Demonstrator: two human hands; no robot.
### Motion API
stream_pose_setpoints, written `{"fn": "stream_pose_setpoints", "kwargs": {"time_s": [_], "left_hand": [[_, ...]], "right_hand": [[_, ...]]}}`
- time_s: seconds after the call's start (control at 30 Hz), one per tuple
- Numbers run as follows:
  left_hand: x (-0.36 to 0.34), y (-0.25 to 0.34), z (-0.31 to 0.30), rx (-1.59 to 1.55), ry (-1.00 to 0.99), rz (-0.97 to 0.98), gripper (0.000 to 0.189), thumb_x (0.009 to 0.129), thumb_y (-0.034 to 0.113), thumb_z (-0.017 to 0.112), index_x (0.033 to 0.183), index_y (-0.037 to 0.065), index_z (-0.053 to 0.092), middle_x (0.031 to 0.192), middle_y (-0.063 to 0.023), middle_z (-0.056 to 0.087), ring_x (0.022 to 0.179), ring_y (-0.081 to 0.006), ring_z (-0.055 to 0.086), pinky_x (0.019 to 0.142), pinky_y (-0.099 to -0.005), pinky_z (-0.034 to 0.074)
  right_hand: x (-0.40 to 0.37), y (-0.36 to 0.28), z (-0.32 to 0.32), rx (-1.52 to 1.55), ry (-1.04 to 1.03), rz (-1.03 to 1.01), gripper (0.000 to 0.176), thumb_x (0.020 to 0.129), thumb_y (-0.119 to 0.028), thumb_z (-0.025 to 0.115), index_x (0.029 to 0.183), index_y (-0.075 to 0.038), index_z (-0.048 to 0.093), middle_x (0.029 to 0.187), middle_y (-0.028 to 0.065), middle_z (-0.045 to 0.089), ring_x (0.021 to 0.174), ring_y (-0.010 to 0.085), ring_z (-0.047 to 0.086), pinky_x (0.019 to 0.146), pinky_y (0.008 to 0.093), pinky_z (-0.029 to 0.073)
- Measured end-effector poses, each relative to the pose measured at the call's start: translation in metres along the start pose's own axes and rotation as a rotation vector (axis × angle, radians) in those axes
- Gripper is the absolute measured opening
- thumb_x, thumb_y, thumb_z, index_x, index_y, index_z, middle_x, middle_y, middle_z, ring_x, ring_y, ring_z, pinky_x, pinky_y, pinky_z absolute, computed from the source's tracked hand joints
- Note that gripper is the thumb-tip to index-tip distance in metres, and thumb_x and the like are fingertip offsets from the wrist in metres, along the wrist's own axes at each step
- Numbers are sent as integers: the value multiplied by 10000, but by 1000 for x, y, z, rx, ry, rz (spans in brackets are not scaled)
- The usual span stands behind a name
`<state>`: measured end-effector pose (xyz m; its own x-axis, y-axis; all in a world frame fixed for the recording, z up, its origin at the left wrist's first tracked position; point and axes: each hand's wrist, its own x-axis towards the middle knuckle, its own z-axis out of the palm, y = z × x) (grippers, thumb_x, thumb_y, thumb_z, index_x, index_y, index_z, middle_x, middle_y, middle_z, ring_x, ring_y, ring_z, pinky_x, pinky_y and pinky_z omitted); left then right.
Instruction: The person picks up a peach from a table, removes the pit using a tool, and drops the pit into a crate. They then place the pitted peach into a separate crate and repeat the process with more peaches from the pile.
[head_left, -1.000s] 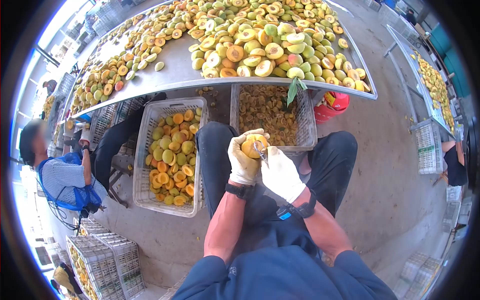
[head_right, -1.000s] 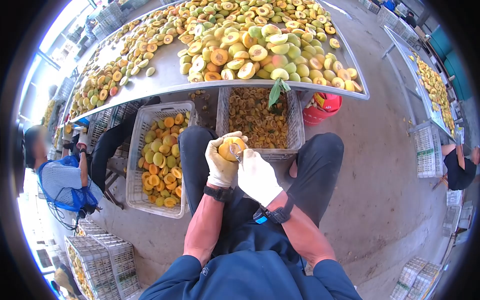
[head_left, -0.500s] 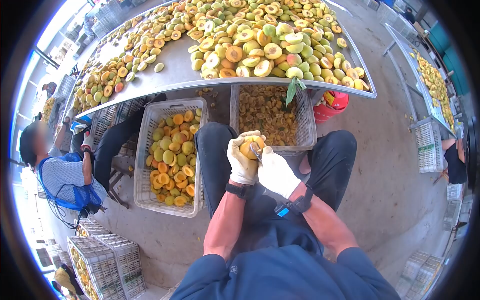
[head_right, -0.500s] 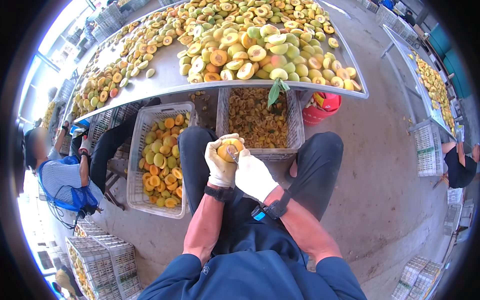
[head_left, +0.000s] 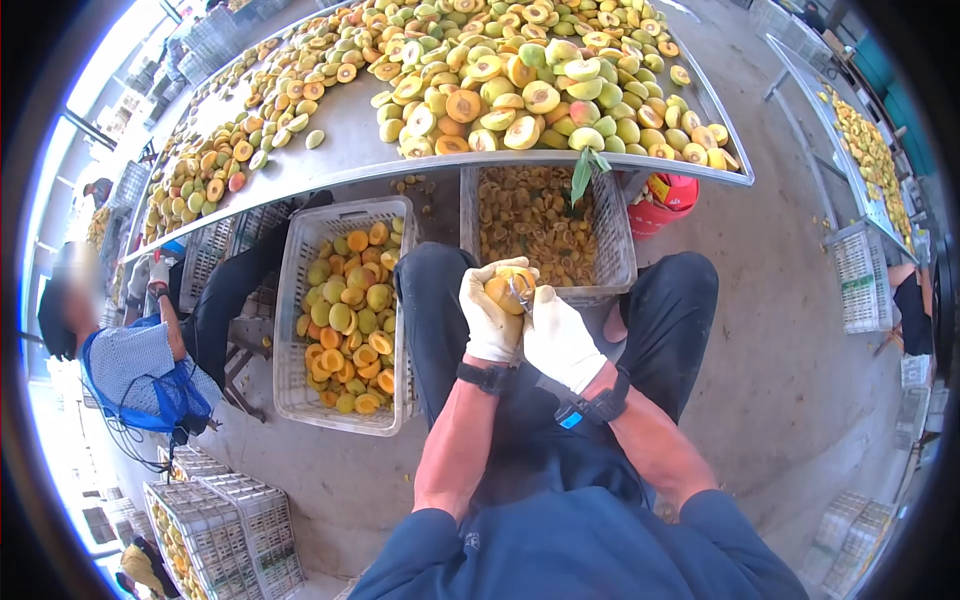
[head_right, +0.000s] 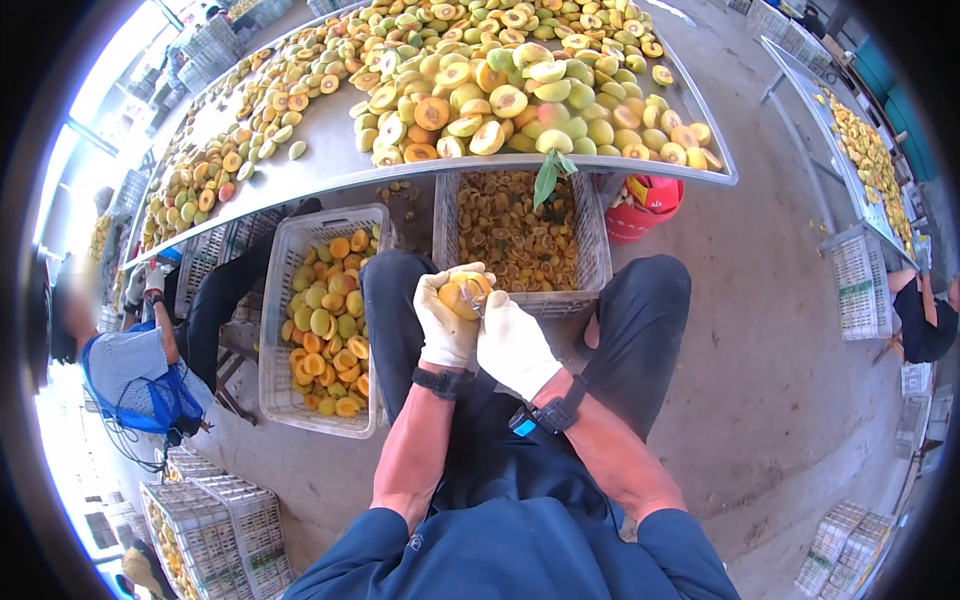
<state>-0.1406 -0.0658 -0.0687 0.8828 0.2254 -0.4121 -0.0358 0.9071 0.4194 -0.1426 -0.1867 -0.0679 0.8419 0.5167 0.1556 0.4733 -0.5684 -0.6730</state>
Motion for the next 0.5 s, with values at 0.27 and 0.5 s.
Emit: {"fn": "stream_pose_setpoints", "kwargs": {"time_s": [0.27, 0.5], "left_hand": [[3, -6, -13, 68, -34, 134, 453, 852, 313, 418, 1013, -57, 623, 904, -199, 668, 846, -286, 637, 814, -373, 519], [1, 7, -14, 370, -93, -26, 371, 824, 266, 454, 939, -40, 630, 881, -183, 671, 821, -268, 635, 769, -374, 531]], "right_hand": [[2, 7, 7, 58, -96, -22, 256, 913, -117, 445, 1031, 94, 530, 838, 289, 617, 790, 445, 623, 702, 508, 505], [-6, 17, -2, 16, -258, -78, 250, 861, -111, 504, 999, 92, 547, 778, 251, 625, 741, 425, 625, 672, 479, 510]]}}
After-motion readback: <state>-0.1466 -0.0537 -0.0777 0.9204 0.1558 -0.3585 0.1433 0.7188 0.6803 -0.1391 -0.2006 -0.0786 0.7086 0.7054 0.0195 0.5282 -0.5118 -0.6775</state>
